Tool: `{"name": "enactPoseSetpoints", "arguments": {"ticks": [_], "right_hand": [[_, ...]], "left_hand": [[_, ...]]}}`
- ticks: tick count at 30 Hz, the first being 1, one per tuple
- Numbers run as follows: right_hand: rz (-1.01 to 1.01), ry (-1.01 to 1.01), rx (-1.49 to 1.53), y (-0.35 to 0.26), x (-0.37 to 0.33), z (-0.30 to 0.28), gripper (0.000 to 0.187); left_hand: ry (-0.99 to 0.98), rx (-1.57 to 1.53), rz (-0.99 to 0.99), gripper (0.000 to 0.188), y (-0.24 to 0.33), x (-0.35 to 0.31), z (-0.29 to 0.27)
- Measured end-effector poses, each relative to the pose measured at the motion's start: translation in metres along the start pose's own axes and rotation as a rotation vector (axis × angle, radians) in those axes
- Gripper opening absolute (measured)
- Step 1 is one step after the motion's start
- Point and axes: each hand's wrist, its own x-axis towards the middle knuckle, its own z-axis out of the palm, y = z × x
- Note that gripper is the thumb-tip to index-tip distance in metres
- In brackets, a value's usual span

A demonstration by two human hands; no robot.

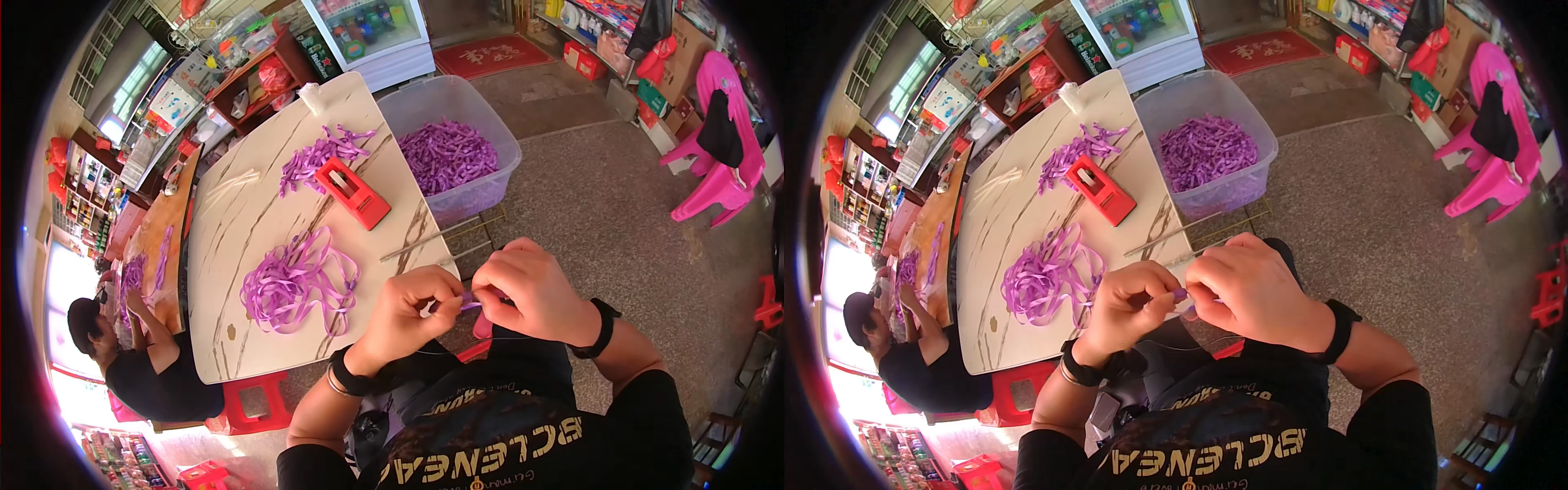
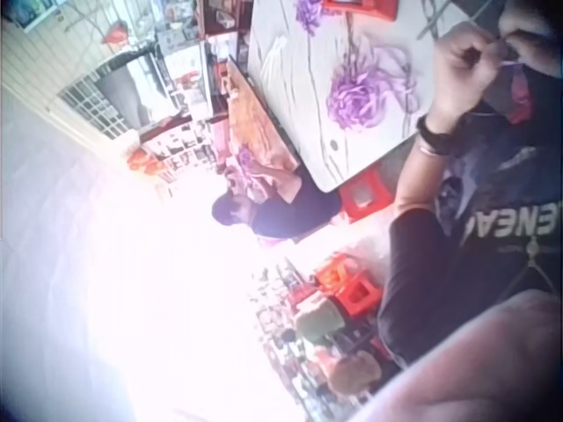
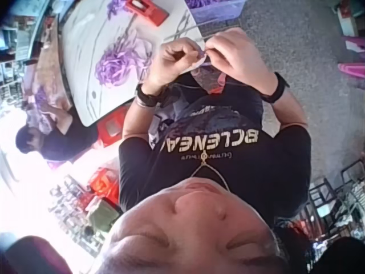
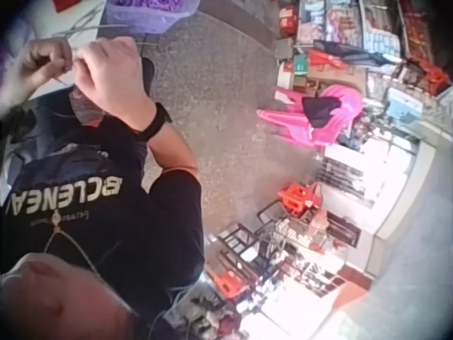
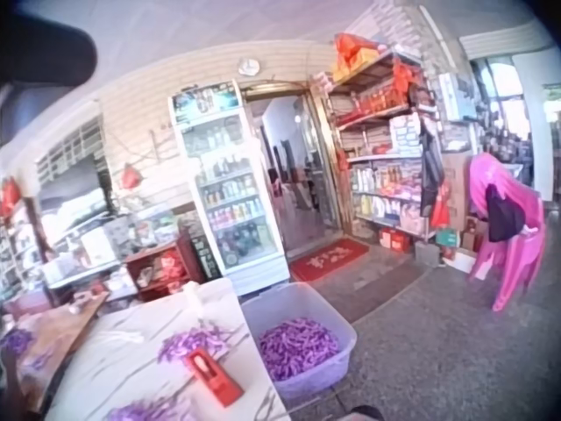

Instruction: Manufacturing decorative bows from purple ribbon using a wooden jig.

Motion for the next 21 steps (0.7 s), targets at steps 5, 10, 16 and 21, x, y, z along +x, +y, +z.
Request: {"name": "enactPoseSetpoints", "arguments": {"ticks": [5,10,16,21], "right_hand": [[0.593,-0.366,0.699,0.012,-0.005,0.001,0.01],[0.687,-0.453,1.056,0.015,-0.016,0.004,0.025],[0.593,-0.463,0.911,0.007,-0.019,-0.006,0.025],[0.692,-0.442,1.025,0.018,-0.028,-0.011,0.022]], "left_hand": [[0.016,0.611,0.586,0.007,0.0,0.001,0.009],[-0.049,0.265,0.271,0.005,-0.002,-0.007,0.006],[-0.109,-0.179,-0.009,0.012,-0.019,-0.004,0.008],[-0.242,-0.349,-0.082,0.013,-0.024,0.013,0.012]]}}
